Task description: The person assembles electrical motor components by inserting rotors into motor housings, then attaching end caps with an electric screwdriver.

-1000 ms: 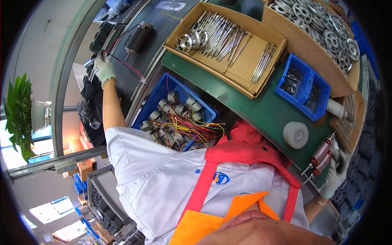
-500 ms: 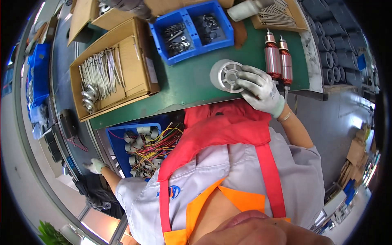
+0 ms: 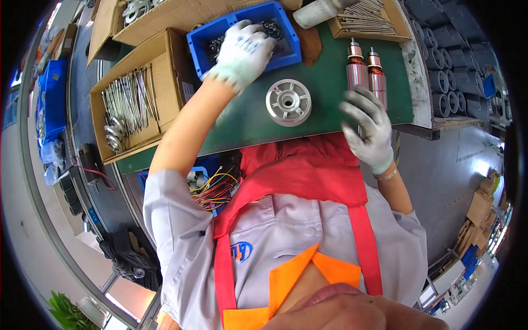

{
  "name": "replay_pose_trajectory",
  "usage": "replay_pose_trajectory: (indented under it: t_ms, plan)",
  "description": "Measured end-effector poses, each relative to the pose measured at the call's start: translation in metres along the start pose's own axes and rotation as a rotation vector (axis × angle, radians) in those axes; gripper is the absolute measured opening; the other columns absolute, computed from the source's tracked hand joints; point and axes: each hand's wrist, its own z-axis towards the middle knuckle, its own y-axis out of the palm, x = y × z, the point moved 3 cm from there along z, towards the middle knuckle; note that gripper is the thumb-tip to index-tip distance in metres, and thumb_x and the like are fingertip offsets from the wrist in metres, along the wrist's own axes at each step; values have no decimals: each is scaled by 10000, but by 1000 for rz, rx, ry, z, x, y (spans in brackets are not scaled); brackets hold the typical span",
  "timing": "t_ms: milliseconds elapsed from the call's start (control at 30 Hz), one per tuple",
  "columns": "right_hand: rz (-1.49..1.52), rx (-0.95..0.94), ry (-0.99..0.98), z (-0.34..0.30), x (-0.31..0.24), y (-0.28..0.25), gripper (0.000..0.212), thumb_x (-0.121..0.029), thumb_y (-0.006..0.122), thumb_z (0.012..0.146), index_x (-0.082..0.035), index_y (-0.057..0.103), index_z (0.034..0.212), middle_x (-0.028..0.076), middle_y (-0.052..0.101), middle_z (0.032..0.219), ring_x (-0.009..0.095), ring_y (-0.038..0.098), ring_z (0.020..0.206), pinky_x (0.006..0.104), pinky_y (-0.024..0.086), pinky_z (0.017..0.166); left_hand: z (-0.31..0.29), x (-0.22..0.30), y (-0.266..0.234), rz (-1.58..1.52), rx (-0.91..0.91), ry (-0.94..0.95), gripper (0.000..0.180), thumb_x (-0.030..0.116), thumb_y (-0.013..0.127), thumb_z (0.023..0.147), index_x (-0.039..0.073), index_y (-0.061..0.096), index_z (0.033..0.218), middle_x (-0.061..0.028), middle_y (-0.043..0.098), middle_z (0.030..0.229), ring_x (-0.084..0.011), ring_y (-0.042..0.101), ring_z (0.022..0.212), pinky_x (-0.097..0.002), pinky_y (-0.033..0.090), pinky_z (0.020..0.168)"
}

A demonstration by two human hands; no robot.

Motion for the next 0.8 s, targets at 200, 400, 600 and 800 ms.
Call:
replay_pose_trajectory:
  t_ms: [200, 400, 600, 800]
  plan:
    - [-48, 177, 272, -56, 17, -46, 324, 29, 633, 773, -25, 658, 1092, 126, 624, 1196, 343, 572, 1163, 427, 458, 983, 42, -9, 2, 60, -87, -104, 303, 378, 644, 832, 133, 729, 989, -77, 704, 1018, -280, 602, 1077, -427, 447, 951]
    - [145, 323, 533, -89, 38, -49, 253, 92, 548, 845, 11, 670, 1052, 143, 623, 1190, 292, 575, 1170, 374, 465, 975, -45, -62, -18, -102, 123, -375, 205, 329, 646, 833, 155, 734, 897, -80, 695, 888, -279, 647, 890, -426, 504, 778]
    - [170, 169, 149, -15, 29, -32, 240, 49, 635, 802, -6, 665, 1034, 132, 655, 1103, 304, 626, 1053, 383, 495, 918, -48, -45, 26, 144, -297, -313, 326, 337, 689, 801, 122, 701, 1045, -90, 710, 982, -267, 646, 963, -420, 456, 869]
    - [107, 168, 75, -13, 18, -35, 256, 39, 661, 761, -16, 674, 1011, 124, 665, 1081, 301, 638, 1039, 394, 509, 900, -50, -53, 25, 11, -233, -417, 267, 336, 651, 837, 162, 724, 1026, -66, 721, 946, -257, 672, 932, -401, 438, 835]
